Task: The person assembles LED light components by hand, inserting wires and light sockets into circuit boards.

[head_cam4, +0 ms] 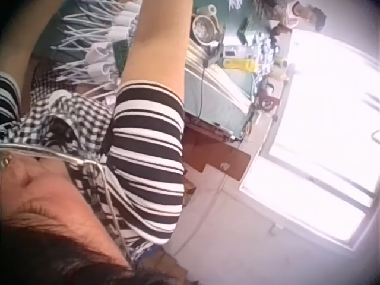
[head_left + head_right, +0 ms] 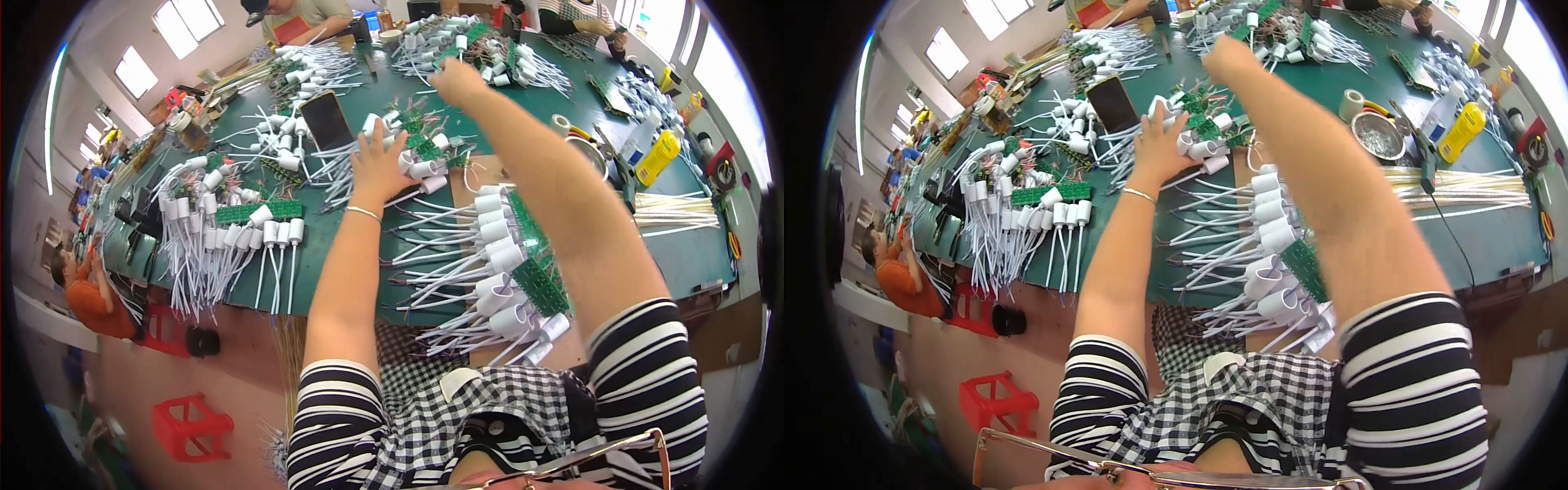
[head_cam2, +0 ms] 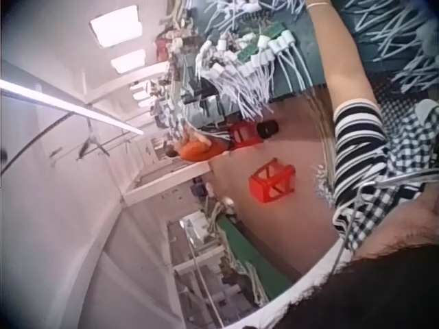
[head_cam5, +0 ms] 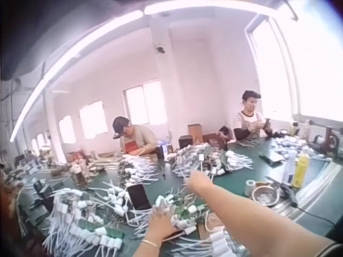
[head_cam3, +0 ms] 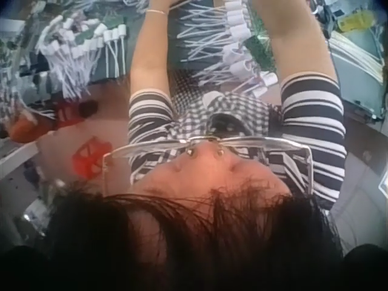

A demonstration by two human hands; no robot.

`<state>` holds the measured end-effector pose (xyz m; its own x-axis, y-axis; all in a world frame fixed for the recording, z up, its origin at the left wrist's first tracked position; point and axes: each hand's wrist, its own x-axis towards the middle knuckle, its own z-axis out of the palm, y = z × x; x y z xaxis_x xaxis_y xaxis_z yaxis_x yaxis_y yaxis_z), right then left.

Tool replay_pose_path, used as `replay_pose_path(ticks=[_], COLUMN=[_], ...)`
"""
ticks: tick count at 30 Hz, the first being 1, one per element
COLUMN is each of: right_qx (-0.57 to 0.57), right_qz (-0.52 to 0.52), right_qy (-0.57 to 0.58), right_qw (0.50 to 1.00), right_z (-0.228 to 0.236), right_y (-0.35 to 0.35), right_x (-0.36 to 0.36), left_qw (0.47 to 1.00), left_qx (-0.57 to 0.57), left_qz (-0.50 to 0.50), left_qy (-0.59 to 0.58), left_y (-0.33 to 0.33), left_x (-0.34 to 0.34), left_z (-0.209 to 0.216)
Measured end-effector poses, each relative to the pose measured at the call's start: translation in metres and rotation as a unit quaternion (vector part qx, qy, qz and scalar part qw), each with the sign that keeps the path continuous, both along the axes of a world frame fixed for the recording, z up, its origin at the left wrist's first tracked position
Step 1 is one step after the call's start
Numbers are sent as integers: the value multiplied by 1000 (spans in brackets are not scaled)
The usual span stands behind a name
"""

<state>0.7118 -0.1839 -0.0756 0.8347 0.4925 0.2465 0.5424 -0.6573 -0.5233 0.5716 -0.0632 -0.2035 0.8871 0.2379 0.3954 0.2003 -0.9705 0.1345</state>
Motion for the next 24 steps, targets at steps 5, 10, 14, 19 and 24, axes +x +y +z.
replay_pose_path(ticks=[5,10,14,19,24], right_qx=[90,136,65,19,47], right_qz=[175,203,134,29,70], right_qy=[-43,-89,-125,-135,-194], right_qw=[980,966,981,990,977], right_z=[34,43,-2,-47,-57], right_y=[-88,-211,-284,-290,-273], right_x=[-42,-140,-201,-239,-242], left_qw=[992,997,873,865,775], left_qx=[29,16,-398,-279,-463], left_qz=[-16,-65,-279,-415,-420], left_qy=[118,28,40,19,86], left_y=[-20,-42,-92,-155,-166], left_x=[5,-15,-44,-84,-116], left_z=[24,38,62,70,78])
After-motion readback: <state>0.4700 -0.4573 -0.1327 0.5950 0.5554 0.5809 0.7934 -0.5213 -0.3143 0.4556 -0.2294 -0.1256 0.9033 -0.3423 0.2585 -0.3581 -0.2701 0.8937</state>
